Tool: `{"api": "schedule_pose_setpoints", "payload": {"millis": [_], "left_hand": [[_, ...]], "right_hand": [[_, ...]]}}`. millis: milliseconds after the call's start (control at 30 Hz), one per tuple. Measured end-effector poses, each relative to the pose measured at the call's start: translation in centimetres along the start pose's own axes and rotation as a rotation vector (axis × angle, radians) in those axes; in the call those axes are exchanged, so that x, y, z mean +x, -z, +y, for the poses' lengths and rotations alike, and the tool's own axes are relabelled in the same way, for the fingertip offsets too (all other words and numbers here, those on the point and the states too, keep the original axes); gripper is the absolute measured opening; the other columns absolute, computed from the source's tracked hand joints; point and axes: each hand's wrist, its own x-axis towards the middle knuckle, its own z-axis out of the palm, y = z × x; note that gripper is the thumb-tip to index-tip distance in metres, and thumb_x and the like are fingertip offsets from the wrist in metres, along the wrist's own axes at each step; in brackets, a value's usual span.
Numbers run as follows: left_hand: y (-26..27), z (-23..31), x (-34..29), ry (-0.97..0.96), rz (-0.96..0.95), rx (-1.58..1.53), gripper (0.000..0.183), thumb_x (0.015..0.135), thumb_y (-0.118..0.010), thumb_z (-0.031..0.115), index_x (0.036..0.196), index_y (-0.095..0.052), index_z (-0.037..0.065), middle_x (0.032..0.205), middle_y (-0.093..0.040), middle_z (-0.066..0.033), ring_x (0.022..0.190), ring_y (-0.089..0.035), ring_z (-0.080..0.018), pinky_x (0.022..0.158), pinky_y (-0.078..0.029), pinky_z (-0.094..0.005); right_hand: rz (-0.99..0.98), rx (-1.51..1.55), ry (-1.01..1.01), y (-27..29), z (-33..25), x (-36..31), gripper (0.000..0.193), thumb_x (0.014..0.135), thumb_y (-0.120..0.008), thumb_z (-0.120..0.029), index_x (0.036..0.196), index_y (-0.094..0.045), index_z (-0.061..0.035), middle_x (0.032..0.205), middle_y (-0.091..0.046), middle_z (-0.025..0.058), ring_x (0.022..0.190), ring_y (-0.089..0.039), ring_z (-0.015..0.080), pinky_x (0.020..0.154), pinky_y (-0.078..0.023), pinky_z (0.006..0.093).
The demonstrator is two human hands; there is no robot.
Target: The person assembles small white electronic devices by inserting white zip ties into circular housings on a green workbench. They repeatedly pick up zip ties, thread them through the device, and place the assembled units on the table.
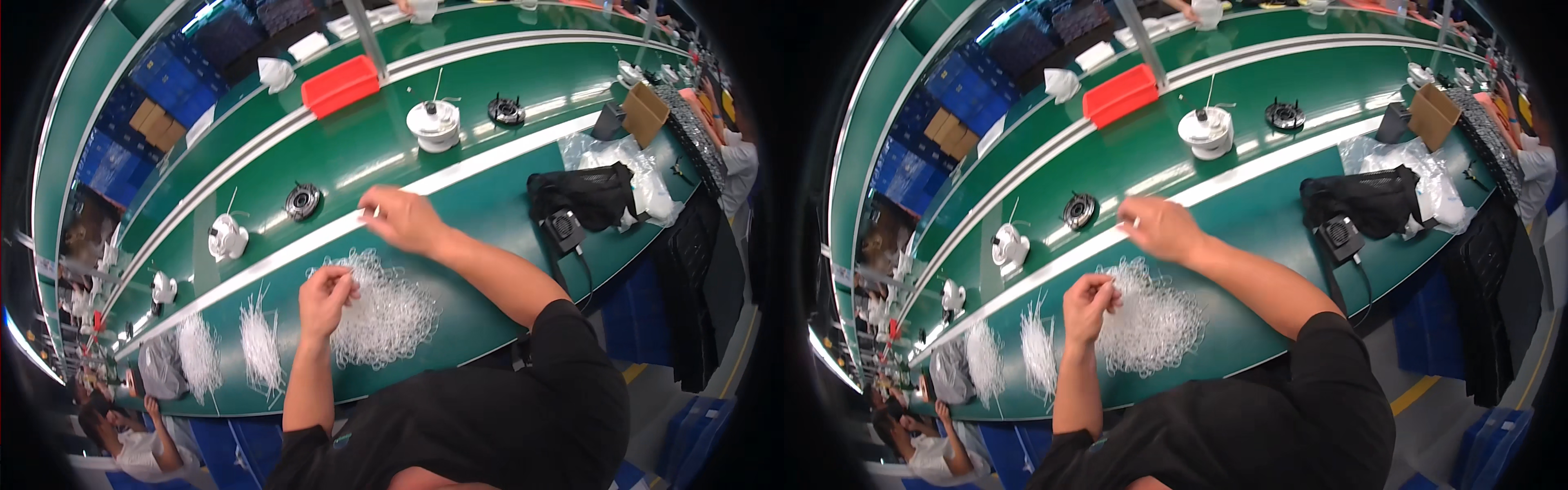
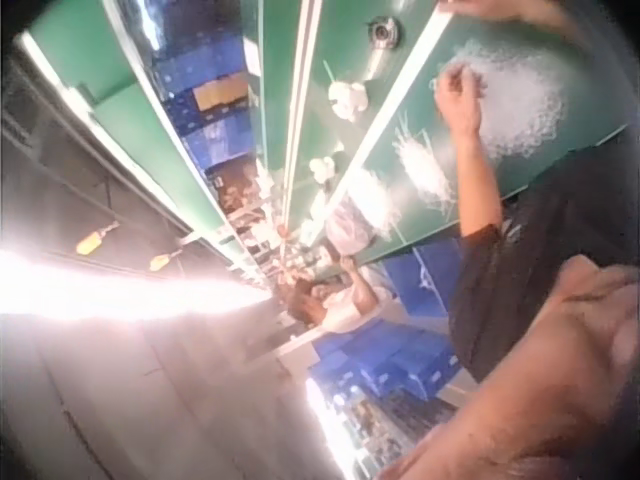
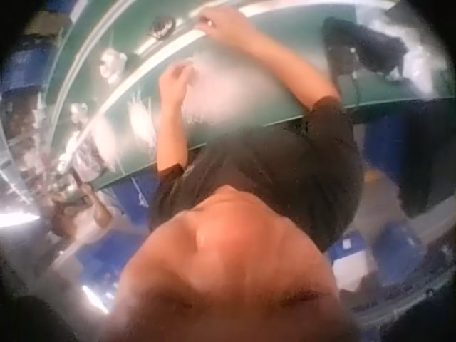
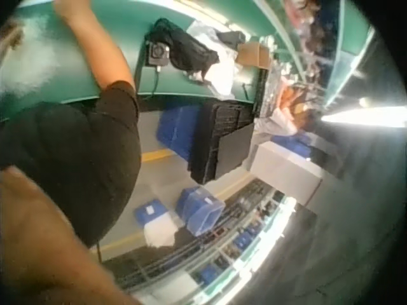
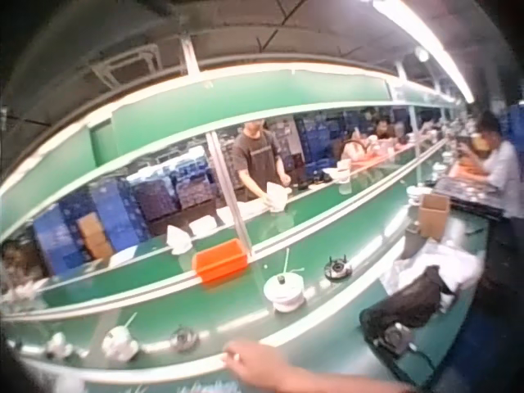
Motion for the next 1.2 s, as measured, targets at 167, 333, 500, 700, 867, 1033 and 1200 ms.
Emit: {"api": "schedule_pose_setpoints", "payload": {"millis": [167, 333, 500, 700, 867, 1033, 1200], "left_hand": [[0.6, -0.1, -1.3, 0.010, -0.049, -0.588, 0.012, 0.094, -0.061, 0.009, 0.104, -0.060, 0.002, 0.072, -0.065, -0.0097, 0.060, -0.063, -0.0192, 0.053, -0.050, -0.0285], [0.6, -1.6, -2.2, 0.110, -0.102, -0.986, 0.007, 0.091, -0.060, 0.006, 0.098, -0.059, 0.007, 0.068, -0.061, -0.0070, 0.055, -0.057, -0.0187, 0.053, -0.045, -0.0305], [0.4, -1.2, -2.2, 0.093, -0.181, -1.027, 0.011, 0.092, -0.059, 0.007, 0.102, -0.062, 0.007, 0.069, -0.062, -0.0066, 0.056, -0.055, -0.0195, 0.056, -0.044, -0.0318], [-1.4, -0.6, -1.5, 0.105, -0.207, -0.905, 0.025, 0.098, -0.057, 0.011, 0.123, -0.060, 0.005, 0.085, -0.069, -0.0077, 0.074, -0.066, -0.0201, 0.060, -0.048, -0.0283], [-4.3, 0.0, 0.7, 0.173, -0.309, -0.802, 0.025, 0.098, -0.058, 0.011, 0.121, -0.060, 0.002, 0.096, -0.071, -0.0106, 0.087, -0.071, -0.0193, 0.063, -0.050, -0.0250], [-7.1, 0.0, 2.9, 0.265, -0.196, -0.559, 0.019, 0.100, -0.057, 0.013, 0.114, -0.058, 0.001, 0.096, -0.071, -0.0110, 0.084, -0.071, -0.0174, 0.060, -0.050, -0.0241], [-9.2, 0.2, 4.9, 0.193, -0.107, -0.274, 0.014, 0.100, -0.056, 0.013, 0.107, -0.056, 0.001, 0.094, -0.071, -0.0096, 0.081, -0.071, -0.0153, 0.058, -0.049, -0.0232]], "right_hand": [[0.189, -0.804, -0.231, 5.6, 12.8, 5.7, 0.013, 0.087, -0.062, -0.012, 0.098, -0.062, -0.0066, 0.103, -0.060, 0.0138, 0.094, -0.063, 0.0332, 0.074, -0.055, 0.0462], [0.067, -1.023, -0.277, 7.3, 16.5, 6.5, 0.017, 0.086, -0.058, -0.007, 0.101, -0.066, -0.0081, 0.106, -0.061, 0.0131, 0.100, -0.062, 0.0304, 0.077, -0.056, 0.0423], [0.018, -1.018, -0.197, 8.3, 14.1, 4.3, 0.021, 0.082, -0.059, -0.005, 0.101, -0.067, -0.0076, 0.102, -0.062, 0.0121, 0.097, -0.063, 0.0295, 0.074, -0.057, 0.0418], [-0.019, -0.894, 0.003, 8.5, 4.9, -4.4, 0.019, 0.078, -0.060, -0.003, 0.095, -0.069, -0.0064, 0.089, -0.062, 0.0117, 0.087, -0.064, 0.0290, 0.069, -0.056, 0.0414], [-0.101, -0.842, 0.008, 7.5, 1.7, -10.3, 0.017, 0.078, -0.062, -0.006, 0.094, -0.069, -0.0069, 0.087, -0.061, 0.0100, 0.085, -0.063, 0.0286, 0.069, -0.054, 0.0409], [0.122, -0.515, -0.047, 8.0, -1.8, -10.4, 0.020, 0.086, -0.069, -0.023, 0.098, -0.070, -0.0067, 0.090, -0.063, 0.0094, 0.088, -0.063, 0.0293, 0.070, -0.052, 0.0426], [-0.155, -0.385, -0.830, 13.5, 2.6, -6.5, 0.044, 0.095, -0.059, -0.041, 0.113, -0.067, -0.0016, 0.108, -0.068, 0.0158, 0.099, -0.064, 0.0340, 0.080, -0.051, 0.0421]]}}
